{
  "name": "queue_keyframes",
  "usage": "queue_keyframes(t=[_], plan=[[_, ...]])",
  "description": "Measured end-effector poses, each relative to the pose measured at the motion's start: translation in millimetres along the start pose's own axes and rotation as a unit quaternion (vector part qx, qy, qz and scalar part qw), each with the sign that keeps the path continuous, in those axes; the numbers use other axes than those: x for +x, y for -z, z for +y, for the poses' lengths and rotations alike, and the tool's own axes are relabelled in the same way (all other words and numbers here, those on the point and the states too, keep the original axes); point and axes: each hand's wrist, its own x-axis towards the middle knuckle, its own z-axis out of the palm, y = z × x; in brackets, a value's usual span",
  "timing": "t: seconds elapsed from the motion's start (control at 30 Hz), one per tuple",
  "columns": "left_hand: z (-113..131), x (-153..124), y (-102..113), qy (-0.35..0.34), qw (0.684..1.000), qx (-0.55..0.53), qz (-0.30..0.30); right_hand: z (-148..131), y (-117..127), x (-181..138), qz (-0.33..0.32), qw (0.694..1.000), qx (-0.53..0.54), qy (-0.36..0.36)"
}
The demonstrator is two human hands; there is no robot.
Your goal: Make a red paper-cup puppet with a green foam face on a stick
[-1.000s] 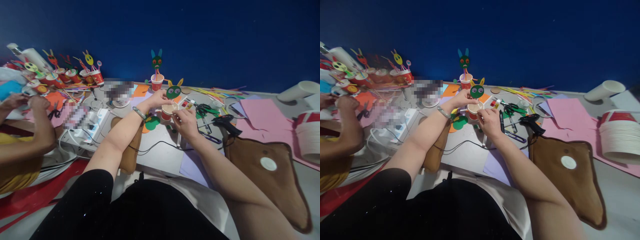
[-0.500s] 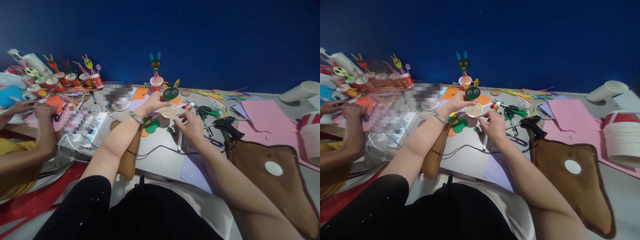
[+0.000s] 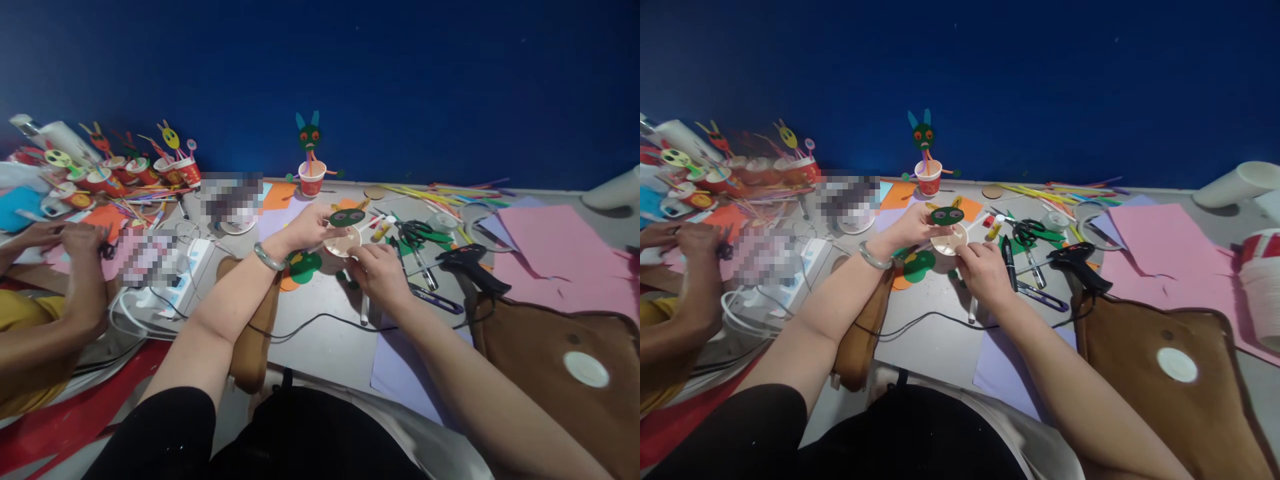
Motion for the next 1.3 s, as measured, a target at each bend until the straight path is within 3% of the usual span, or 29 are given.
queue_keyframes(t=[0.23, 0.57, 0.8, 1.03, 1.3], plan=[[2.7, -5.2, 1.8, -0.033, 0.999, 0.035, -0.022, -2.8, 6.9, -1.4, -0.002, 0.999, -0.019, 0.039], [17.3, -9.2, 0.7, -0.02, 0.997, 0.071, -0.025, -12.1, 14.3, -1.5, 0.014, 0.998, -0.044, 0.052], [7.2, -8.7, 0.1, -0.053, 0.993, 0.103, -0.031, -15.7, 13.6, -0.6, -0.027, 0.998, -0.057, 0.018], [5.4, -7.6, 0.6, -0.046, 0.991, 0.123, -0.033, -17.4, 14.9, 0.7, 0.019, 0.993, -0.098, 0.07], [8.8, -8.3, -0.3, -0.05, 0.989, 0.133, -0.028, -15.7, 13.7, 0.1, -0.011, 0.996, -0.073, 0.04]])
